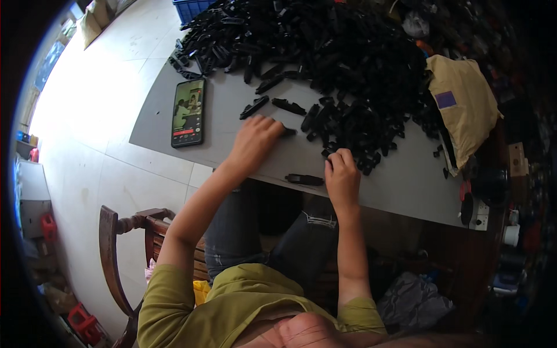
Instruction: Assemble and sort black plastic components on a workbench.
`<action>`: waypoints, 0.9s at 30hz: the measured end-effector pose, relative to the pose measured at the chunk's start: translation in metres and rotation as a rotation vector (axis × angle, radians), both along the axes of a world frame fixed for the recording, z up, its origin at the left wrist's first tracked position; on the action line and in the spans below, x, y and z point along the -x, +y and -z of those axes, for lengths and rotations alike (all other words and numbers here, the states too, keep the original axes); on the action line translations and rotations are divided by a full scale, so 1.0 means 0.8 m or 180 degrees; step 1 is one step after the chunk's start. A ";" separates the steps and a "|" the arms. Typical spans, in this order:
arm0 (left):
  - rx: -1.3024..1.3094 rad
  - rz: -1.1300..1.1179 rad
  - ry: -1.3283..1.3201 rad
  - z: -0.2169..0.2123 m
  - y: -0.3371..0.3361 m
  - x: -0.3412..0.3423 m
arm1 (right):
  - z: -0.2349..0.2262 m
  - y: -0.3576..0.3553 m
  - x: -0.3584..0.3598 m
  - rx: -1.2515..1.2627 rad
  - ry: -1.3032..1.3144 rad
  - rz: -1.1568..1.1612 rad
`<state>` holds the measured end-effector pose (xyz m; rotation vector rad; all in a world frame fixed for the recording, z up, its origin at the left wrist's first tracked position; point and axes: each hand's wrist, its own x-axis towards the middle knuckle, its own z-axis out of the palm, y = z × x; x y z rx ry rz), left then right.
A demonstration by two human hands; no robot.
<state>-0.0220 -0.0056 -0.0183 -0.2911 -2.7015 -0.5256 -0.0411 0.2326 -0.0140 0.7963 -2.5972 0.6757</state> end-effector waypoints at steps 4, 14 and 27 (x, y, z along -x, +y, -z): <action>-0.0549 0.0837 -0.0073 -0.003 0.023 -0.019 | 0.008 0.000 -0.009 0.1809 -0.1146 -0.0176; -0.1072 0.1186 -0.0211 -0.001 0.033 -0.024 | 0.001 -0.018 -0.002 0.1177 -0.0865 -0.0276; -0.1392 0.0834 -0.0211 -0.007 0.023 -0.032 | -0.009 0.011 -0.033 0.1041 -0.0554 -0.0301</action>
